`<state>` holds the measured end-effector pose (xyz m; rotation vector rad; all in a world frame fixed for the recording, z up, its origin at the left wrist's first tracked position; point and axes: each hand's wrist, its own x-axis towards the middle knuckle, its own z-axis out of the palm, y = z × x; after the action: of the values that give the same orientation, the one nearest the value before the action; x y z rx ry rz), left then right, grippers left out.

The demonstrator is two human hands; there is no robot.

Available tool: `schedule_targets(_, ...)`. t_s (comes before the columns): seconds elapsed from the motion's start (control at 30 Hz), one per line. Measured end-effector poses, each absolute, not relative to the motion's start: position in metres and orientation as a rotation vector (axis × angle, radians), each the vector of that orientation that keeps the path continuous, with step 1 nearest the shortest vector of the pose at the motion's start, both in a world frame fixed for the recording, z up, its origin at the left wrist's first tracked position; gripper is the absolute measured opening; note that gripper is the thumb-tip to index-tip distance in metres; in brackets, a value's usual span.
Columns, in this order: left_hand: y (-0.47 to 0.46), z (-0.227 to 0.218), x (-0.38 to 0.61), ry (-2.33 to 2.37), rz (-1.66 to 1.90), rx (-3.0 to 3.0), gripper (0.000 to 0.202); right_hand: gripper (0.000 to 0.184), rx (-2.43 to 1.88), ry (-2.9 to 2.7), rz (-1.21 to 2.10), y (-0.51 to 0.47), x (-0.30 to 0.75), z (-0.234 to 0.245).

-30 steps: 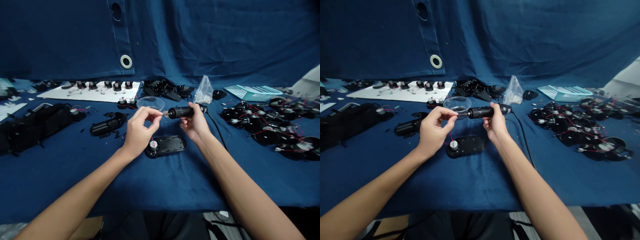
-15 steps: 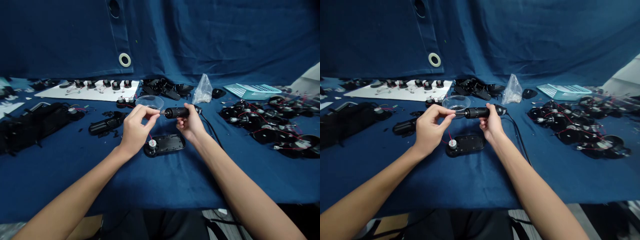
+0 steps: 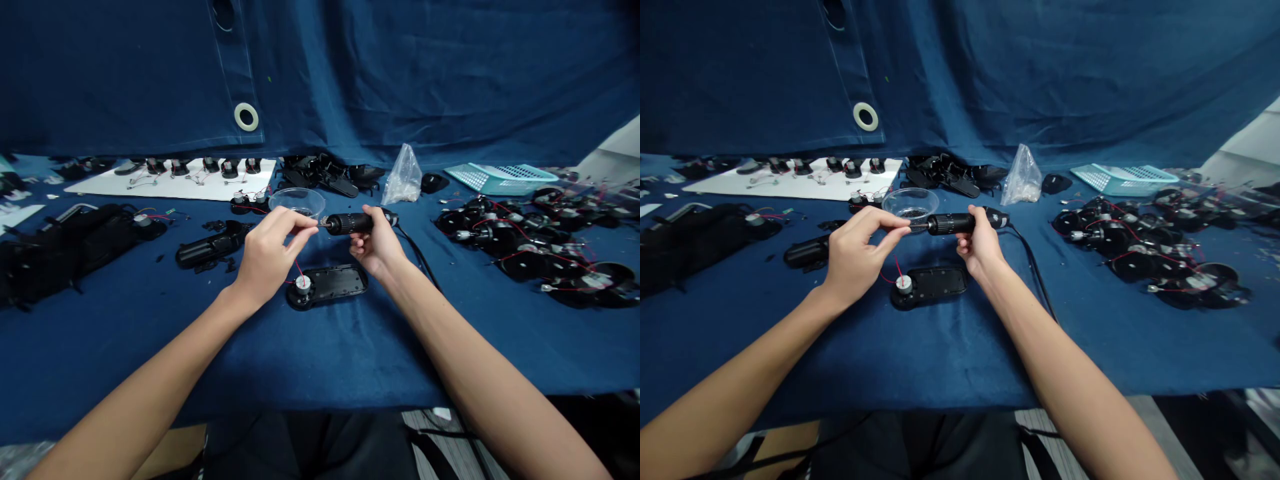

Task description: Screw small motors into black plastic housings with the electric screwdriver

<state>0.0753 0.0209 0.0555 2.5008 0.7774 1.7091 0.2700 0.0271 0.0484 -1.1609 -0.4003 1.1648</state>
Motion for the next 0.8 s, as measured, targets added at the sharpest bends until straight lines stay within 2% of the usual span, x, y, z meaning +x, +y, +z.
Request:
schedule_targets(0.43,0.027,0.049,0.075,0.767,1.679,2.610,0.007,0.031,-1.160,-0.393,1.165,0.027,0.267,0.045)
schedule_targets(0.6,0.027,0.044,0.076,0.807,1.622,2.543,0.043,0.031,-1.146,-0.390,1.176,0.027,0.269,0.048)
schedule_targets(0.67,0.027,0.043,0.076,0.833,1.617,2.514,0.040,0.031,-1.139,-0.387,1.181,0.027,0.270,0.049)
schedule_targets(0.8,0.027,0.044,0.076,0.857,1.674,2.501,0.015,0.031,-1.132,-0.377,1.162,0.027,0.271,0.050)
